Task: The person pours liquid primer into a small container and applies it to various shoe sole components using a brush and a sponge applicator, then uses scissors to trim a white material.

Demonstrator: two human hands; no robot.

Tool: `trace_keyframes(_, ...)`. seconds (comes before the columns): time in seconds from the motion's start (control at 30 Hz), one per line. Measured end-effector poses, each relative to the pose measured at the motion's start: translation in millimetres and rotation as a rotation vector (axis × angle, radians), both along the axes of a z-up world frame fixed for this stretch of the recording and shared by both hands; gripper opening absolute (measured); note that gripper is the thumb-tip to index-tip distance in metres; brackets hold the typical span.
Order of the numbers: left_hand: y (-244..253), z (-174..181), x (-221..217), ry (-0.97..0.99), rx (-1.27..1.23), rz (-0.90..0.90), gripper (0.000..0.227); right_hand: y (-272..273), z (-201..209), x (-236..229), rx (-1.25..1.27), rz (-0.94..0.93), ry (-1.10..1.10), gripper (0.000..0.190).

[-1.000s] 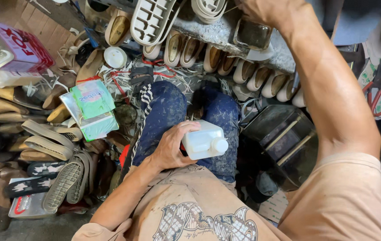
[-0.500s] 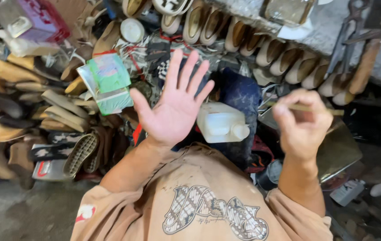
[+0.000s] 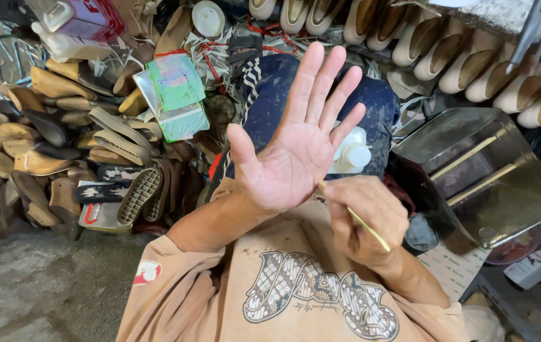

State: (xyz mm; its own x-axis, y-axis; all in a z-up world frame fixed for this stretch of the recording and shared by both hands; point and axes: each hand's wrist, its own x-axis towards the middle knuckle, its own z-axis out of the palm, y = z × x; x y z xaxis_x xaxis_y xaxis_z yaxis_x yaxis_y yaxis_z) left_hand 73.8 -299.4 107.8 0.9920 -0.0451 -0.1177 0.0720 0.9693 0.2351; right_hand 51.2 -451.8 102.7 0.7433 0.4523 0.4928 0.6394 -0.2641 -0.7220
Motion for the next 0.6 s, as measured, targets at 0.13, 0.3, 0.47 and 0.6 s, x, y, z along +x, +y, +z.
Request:
trace_keyframes(0.13, 1.7, -0.5, -2.5, -0.013, -0.034, 0.016, 0.121, -0.9, -0.7, -3.5, 0.004, 0.060, -0.006, 0.011)
trace_keyframes(0.3, 3.3, 2.3, -0.5, 0.038, -0.120, 0.029, 0.120, -4.4, 1.8, -2.8, -0.048, 0.175, -0.040, 0.013)
trace_keyframes(0.47, 5.1, 2.1, 3.2, 0.131, -0.198, 0.009, 0.116, -3.5, -3.5, -6.4, 0.016, 0.161, -0.008, 0.012)
trace_keyframes(0.6, 7.3, 0.7, 7.0, 0.167, -0.238, 0.011, 0.115, -1.9, -5.3, -0.7, -0.001, 0.018, 0.039, 0.012)
